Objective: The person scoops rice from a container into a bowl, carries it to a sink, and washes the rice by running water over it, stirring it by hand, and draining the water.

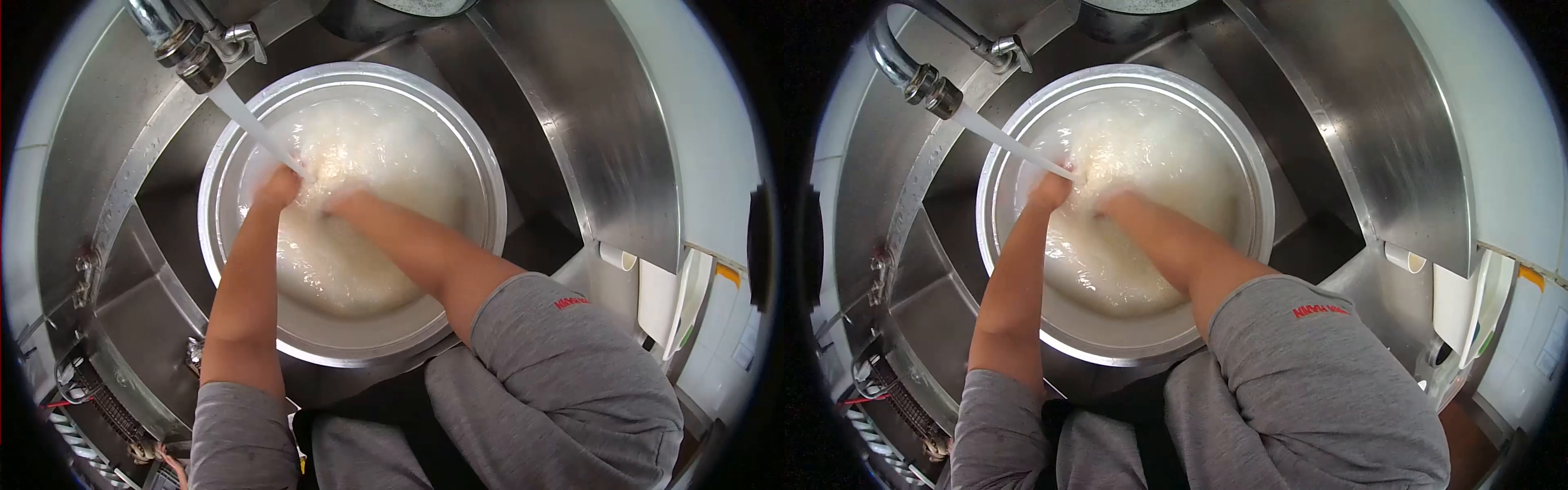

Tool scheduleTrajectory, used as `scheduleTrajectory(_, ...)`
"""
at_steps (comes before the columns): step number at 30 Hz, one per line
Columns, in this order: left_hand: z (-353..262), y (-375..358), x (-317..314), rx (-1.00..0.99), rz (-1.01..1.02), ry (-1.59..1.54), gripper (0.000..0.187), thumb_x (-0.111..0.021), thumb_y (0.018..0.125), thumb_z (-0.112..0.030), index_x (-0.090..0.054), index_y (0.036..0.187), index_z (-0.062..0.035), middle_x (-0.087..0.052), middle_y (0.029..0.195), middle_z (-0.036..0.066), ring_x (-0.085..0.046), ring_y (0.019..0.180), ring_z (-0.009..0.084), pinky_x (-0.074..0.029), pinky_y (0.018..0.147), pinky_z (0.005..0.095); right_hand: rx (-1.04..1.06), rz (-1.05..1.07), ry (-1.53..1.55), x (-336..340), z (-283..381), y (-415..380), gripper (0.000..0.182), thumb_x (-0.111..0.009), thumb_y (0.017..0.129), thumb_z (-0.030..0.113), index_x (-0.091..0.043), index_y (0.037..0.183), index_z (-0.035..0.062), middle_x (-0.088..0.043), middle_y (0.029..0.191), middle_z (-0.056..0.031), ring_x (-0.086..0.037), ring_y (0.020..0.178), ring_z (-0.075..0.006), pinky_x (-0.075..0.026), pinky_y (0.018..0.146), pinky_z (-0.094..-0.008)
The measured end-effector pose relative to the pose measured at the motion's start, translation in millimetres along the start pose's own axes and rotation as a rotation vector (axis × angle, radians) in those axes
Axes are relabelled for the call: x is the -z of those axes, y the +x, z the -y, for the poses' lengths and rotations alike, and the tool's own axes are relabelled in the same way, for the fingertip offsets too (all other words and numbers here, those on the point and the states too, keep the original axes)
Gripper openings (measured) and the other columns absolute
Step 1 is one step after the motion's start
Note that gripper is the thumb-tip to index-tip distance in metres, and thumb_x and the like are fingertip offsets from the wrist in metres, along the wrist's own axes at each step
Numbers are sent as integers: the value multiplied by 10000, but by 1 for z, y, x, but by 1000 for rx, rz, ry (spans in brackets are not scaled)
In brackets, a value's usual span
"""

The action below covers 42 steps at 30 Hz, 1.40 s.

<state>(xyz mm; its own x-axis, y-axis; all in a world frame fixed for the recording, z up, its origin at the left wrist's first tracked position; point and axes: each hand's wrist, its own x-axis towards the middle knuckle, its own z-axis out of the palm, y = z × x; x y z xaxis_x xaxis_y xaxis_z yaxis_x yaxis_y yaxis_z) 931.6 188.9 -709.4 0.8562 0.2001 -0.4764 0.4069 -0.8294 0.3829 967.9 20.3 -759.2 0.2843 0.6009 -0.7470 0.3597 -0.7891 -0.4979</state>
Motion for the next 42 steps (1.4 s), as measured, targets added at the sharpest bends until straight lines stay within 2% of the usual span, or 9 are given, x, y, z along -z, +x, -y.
scheduleTrajectory(5,33,-49,-28,188,-36,-22,644,-458,906,-440,-312,1394,-47,-381,1395,219,-377,1281,368,-297,1067,417,0,-598,-443,18,-58,64,642,-514,819,572,-478,1333,188,-504,1326,-128,-458,1230,-340,-378,988,-490)
scheduleTrajectory(12,3,-151,-85,687,-30,-794,880,-417,892,-597,-39,1466,-47,-84,1519,214,-113,1400,354,-168,1124,479,-131,-406,-376,71,-61,-121,674,-589,804,516,-456,1315,96,-615,1131,-121,-591,1030,-328,-490,827,-446)
scheduleTrajectory(20,-76,-196,-109,566,536,-1629,682,-227,958,-570,-324,1403,-62,-433,1373,140,-449,1234,295,-411,990,458,-153,-170,-137,-29,-82,-139,804,-524,854,377,-114,1473,70,-638,1048,-189,-619,930,-355,-484,839,-411)
scheduleTrajectory(23,-83,-185,-120,485,606,-1525,664,-280,952,-566,-381,1375,-65,-491,1315,134,-497,1172,294,-429,958,470,13,-74,265,-84,-115,-115,640,-529,831,284,-366,1371,-19,-659,977,-188,-630,894,-354,-485,814,-418)
scheduleTrajectory(26,-80,-166,-127,503,752,-1496,660,-370,921,-573,-420,1346,-70,-500,1294,137,-512,1141,292,-449,927,465,458,-35,-724,-88,-61,-182,209,-584,736,171,-693,769,-4,-653,811,-209,-626,884,-338,-458,843,-424)
scheduleTrajectory(30,-83,-106,-123,-139,317,-189,522,-504,898,-416,-486,1265,-46,-498,1297,175,-537,1113,338,-453,913,432,459,223,-609,-106,-47,-179,187,-588,732,162,-699,788,22,-650,855,-189,-616,865,-350,-460,821,-423)
scheduleTrajectory(34,-100,-42,-41,-238,385,297,374,-434,896,-293,-558,1172,-73,-542,1247,188,-528,1131,367,-433,940,436,703,-263,-566,-80,-10,-157,251,-594,756,204,-686,927,45,-631,1000,-172,-605,944,-314,-467,812,-432)
scheduleTrajectory(37,-98,-28,-3,-93,310,346,398,-458,902,-335,-522,1229,-117,-558,1208,173,-551,1088,365,-441,940,439,528,-211,-972,-235,-78,81,339,-604,780,248,-654,1086,110,-627,1071,-147,-548,1102,-282,-448,865,-446)
scheduleTrajectory(42,-47,-24,30,5,96,300,457,-352,935,-424,-530,1249,-144,-520,1263,202,-506,1137,405,-402,973,479,155,-151,-578,-23,-2,-4,401,-648,761,327,-650,1114,135,-637,1108,-103,-585,1064,-279,-478,833,-470)
